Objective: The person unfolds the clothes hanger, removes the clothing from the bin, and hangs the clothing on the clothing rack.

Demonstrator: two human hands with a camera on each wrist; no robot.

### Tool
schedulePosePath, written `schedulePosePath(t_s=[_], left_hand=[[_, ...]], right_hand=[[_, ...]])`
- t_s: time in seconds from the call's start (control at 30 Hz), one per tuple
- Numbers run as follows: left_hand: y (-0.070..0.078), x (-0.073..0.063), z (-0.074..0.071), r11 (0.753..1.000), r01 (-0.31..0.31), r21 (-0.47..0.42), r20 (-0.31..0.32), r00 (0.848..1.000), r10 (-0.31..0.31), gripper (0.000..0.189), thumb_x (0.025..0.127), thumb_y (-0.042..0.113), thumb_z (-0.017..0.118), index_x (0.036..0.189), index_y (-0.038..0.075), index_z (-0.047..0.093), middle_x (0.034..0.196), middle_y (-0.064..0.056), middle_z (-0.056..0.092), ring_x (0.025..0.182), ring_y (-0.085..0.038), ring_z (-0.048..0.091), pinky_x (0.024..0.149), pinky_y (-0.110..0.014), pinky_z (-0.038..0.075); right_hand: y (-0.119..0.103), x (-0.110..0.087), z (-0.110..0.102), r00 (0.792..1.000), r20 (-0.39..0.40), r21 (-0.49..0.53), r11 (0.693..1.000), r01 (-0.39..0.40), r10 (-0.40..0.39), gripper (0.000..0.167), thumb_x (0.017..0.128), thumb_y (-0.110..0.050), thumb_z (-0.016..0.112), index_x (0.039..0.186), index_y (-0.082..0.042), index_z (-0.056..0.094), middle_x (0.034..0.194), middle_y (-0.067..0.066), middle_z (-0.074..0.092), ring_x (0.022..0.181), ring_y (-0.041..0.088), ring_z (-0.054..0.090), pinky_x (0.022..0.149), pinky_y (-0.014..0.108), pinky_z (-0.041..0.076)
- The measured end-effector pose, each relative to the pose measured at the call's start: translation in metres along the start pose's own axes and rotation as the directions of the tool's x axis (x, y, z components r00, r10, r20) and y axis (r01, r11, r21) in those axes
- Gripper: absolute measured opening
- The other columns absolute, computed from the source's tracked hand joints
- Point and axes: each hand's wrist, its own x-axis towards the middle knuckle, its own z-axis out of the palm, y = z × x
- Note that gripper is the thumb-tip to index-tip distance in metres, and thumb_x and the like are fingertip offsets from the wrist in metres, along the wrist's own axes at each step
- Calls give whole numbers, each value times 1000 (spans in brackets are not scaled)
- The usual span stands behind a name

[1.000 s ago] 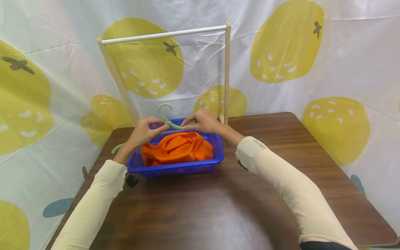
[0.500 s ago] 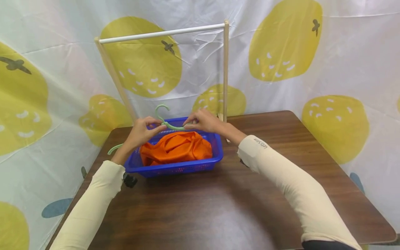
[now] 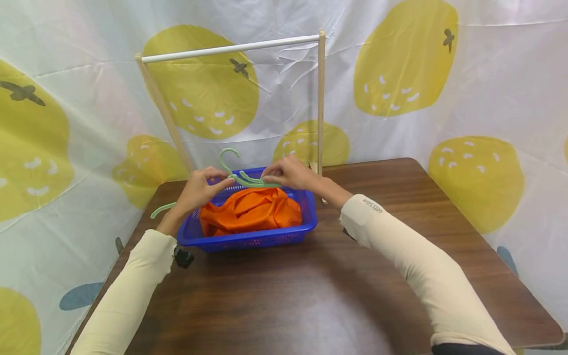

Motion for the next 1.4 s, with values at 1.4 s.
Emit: schedulePosePath(t_s=[1.4], left_hand=[[-2,-2,-4,999,0,-34,-10,1000,0,25,94,25,80,103,2,81,100,-13,74,95,-30,63,87,-56,52]], right_hand=[[-17,18,-23,994,-48,262,962,-77,93,32,101,0,65,131,-1,54,102,22,73,88,34,72,84,48,59]])
